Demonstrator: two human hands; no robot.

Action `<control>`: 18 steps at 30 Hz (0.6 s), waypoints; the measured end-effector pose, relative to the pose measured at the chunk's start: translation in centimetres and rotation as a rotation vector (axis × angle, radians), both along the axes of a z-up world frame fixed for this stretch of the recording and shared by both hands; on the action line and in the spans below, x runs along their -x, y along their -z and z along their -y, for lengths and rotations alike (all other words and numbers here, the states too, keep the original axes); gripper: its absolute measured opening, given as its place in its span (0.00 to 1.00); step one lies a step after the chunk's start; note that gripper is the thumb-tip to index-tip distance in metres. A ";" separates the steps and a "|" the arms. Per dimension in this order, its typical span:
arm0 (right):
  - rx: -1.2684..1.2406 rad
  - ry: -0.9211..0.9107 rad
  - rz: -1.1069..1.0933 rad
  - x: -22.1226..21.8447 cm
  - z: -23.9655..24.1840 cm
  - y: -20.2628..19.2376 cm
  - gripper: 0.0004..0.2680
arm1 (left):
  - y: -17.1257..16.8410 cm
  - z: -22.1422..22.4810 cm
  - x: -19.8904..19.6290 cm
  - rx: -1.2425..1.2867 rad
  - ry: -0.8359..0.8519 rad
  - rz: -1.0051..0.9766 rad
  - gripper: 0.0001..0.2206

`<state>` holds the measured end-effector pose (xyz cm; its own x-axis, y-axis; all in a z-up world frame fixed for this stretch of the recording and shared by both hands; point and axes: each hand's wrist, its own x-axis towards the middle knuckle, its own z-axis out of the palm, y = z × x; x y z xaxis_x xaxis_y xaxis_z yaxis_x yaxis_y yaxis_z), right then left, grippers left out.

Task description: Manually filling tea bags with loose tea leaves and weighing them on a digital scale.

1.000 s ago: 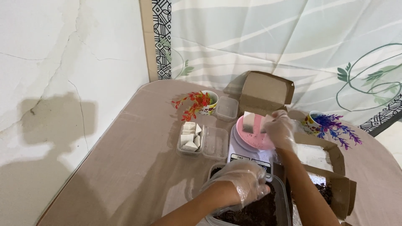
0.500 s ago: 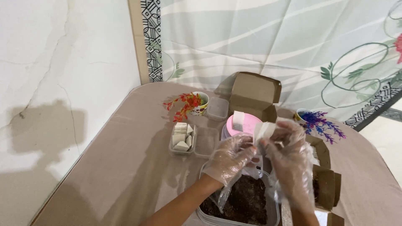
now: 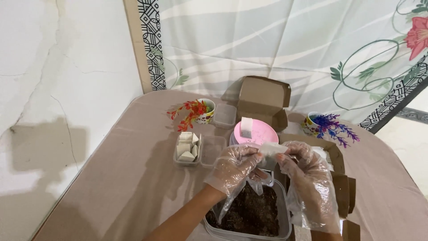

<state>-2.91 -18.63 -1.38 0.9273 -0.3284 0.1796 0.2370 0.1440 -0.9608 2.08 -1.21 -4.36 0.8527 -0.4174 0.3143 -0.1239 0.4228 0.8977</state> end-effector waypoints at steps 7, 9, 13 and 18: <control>0.118 -0.151 -0.008 0.6 0.0 -1.4 0.08 | 1.7 0.6 -0.7 -0.106 -0.119 0.064 0.09; 0.154 -0.240 -0.016 0.7 0.0 -1.6 0.09 | 0.6 0.3 -0.4 -0.153 -0.121 0.081 0.10; 0.383 -0.162 0.025 0.7 0.6 -0.7 0.12 | -0.7 -0.1 -0.4 -0.519 -0.248 -0.470 0.20; 0.444 -0.178 0.079 1.1 0.6 -2.1 0.06 | 2.9 0.2 -3.8 -0.394 -0.143 -0.477 0.12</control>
<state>-3.99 -19.18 0.69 0.9401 -0.0415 0.3383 0.3204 -0.2308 -0.9187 5.90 -1.38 -7.24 0.9170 -0.2955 -0.2681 0.2973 0.0579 0.9530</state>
